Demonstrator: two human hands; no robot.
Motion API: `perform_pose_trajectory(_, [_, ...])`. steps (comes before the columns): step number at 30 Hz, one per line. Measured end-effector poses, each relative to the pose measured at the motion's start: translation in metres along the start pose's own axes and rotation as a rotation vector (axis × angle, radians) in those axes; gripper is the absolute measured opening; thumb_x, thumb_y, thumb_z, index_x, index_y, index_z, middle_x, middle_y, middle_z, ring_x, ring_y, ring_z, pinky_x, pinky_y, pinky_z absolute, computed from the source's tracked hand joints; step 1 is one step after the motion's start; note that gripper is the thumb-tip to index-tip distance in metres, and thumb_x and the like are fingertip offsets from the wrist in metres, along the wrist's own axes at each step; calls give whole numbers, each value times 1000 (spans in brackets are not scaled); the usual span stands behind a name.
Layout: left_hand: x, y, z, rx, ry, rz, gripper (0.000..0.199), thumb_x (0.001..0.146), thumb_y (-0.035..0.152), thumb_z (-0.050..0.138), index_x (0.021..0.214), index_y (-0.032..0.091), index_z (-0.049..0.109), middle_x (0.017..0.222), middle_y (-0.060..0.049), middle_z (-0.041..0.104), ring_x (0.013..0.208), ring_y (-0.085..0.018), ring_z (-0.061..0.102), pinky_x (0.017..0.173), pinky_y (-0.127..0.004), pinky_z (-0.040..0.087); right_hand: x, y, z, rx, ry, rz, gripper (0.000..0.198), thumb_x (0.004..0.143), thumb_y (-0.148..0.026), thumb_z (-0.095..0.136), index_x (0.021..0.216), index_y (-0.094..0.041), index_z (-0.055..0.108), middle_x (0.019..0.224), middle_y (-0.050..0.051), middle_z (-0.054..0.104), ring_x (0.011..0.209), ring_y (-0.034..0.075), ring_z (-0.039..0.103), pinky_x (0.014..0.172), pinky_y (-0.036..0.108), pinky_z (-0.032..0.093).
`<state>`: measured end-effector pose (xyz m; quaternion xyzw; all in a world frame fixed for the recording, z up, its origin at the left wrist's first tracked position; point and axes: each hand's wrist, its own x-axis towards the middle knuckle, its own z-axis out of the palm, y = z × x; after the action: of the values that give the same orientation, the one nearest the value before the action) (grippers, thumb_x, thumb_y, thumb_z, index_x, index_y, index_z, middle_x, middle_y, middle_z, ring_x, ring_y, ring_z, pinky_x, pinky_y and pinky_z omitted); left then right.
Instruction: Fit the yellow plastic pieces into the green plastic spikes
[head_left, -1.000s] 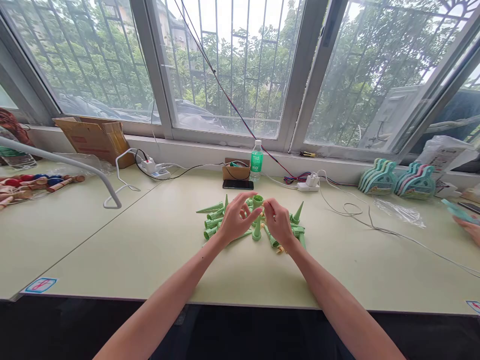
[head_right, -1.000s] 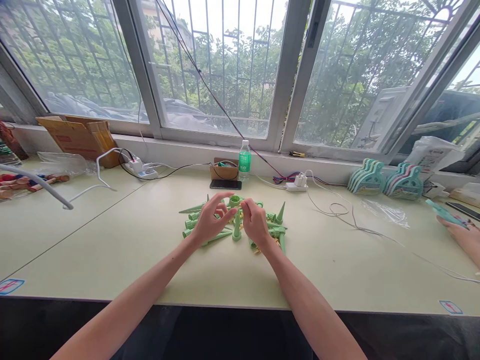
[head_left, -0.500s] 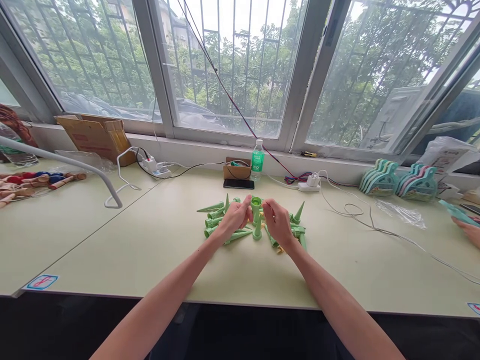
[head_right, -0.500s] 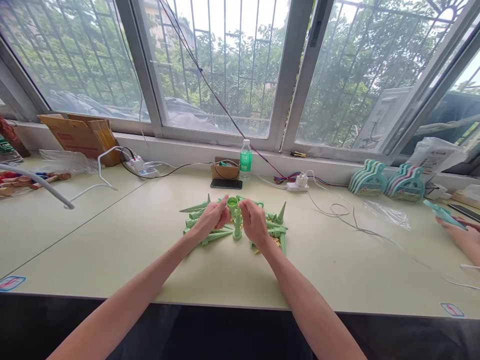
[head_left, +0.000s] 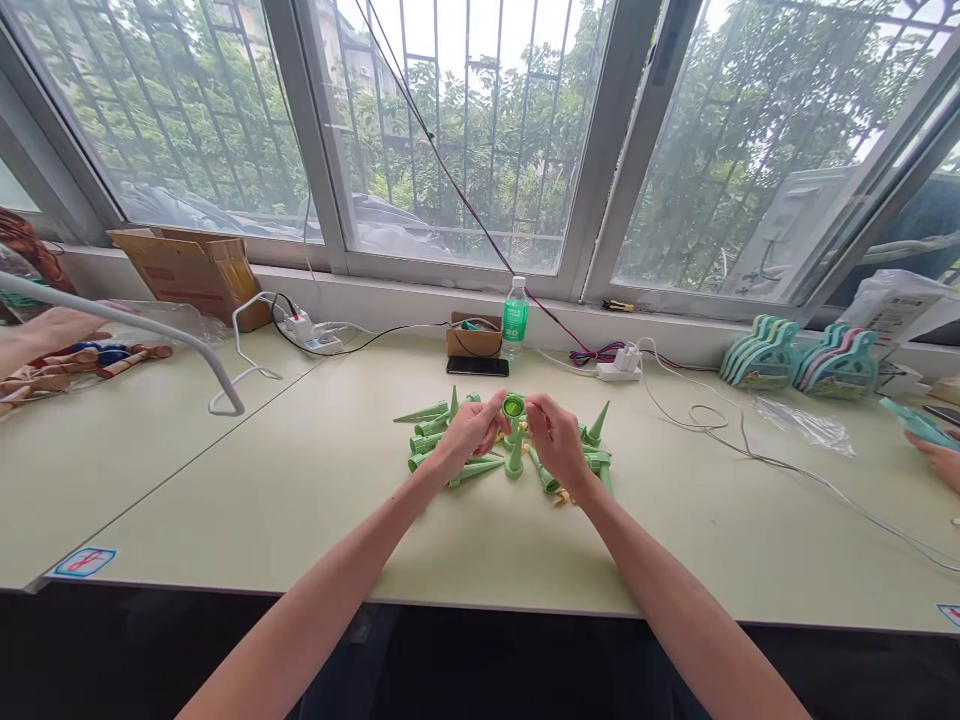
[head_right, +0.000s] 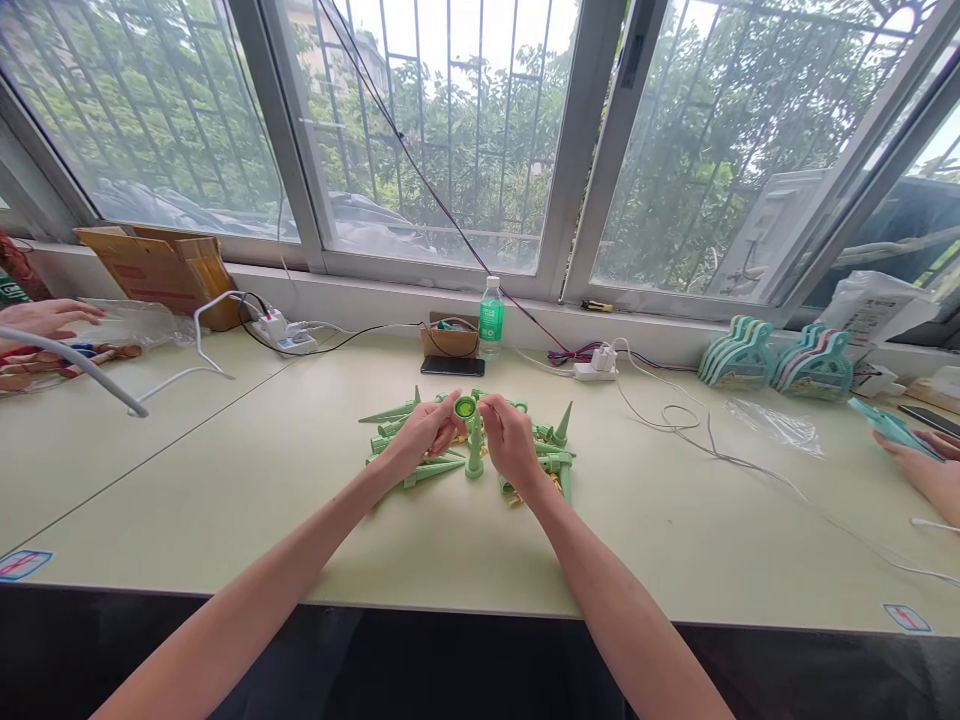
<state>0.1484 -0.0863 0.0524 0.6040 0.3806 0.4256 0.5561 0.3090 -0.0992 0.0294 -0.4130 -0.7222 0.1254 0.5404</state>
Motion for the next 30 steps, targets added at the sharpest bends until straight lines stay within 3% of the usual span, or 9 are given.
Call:
perform_pose_trajectory(16, [-1,-2,-4,33,-19,34,57,83,66,52,60,14,60,34,4,39,31,-6,28,37,-22,20,1,-1,-1,42,-16,24,34,99,-45,37,86,-19,56,59,-4,43,52,10,37,53,22,33])
perform_pose_trajectory(24, [-3,4,-4,62,-10,34,51,78,63,61,62,17,47,45,3,50,32,-5,32,36,-20,17,1,2,0,36,-15,39,34,98,-44,38,82,-19,55,59,-4,42,53,10,37,53,22,32])
perform_pose_trajectory(30, [-5,7,-4,91,7,45,43,77,58,64,76,16,57,51,3,53,34,-4,34,36,-20,20,1,3,1,22,-14,47,33,98,-42,39,80,-19,54,59,-5,42,53,10,35,54,22,31])
